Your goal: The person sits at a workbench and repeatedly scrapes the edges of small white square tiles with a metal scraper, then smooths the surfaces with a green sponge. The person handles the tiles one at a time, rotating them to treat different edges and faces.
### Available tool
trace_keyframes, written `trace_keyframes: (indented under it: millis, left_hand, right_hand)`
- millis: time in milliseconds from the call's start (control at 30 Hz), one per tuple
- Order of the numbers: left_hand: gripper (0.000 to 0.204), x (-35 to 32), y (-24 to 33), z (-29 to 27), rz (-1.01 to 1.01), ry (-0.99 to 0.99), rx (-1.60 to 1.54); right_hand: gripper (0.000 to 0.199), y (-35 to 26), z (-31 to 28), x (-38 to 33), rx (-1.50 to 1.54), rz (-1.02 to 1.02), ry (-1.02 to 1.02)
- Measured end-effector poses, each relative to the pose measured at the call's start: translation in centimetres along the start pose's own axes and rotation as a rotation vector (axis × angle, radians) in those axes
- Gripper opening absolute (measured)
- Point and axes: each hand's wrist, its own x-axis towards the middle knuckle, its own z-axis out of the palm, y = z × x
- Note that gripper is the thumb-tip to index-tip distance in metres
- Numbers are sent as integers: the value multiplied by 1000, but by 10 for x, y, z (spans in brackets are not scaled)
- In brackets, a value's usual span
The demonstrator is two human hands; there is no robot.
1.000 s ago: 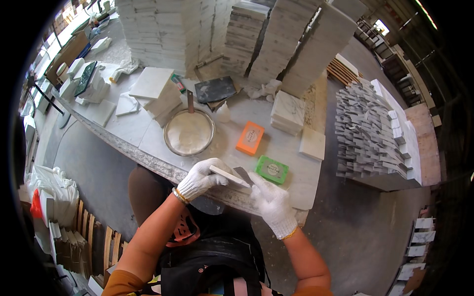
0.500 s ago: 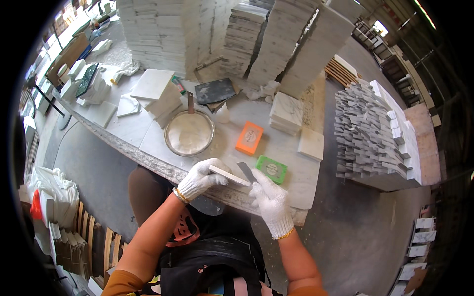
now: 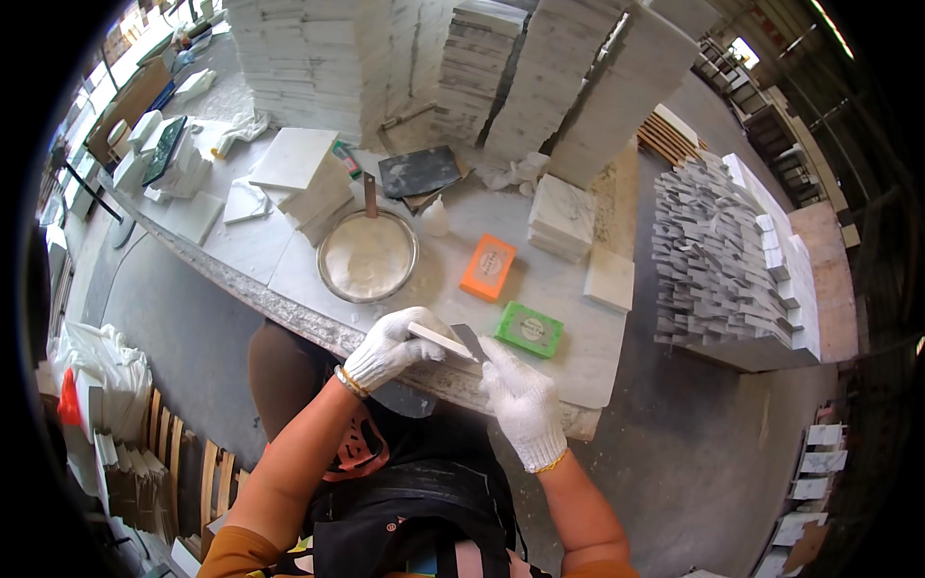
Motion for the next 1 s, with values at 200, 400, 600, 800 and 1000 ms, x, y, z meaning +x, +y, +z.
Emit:
trace_keyframes:
  millis: [200, 400, 600, 800, 1000]
  left_hand:
    - [18, -1, 3, 1, 37, -3, -54]
    - [17, -1, 0, 1, -49, 15, -7]
    - [16, -1, 4, 1, 12, 11, -27]
    - [17, -2, -2, -1, 37, 15, 82]
    - [17, -1, -6, -1, -6, 30, 26]
  right_hand:
    - [36, -8, 14, 2, -46, -57, 20]
    - [36, -4, 5, -6, -45, 43, 74]
    - [37, -8, 31, -5, -184, -102, 111]
    - [36, -11, 25, -9, -122, -13, 143]
    - [38, -9, 38, -9, -242, -138, 150]
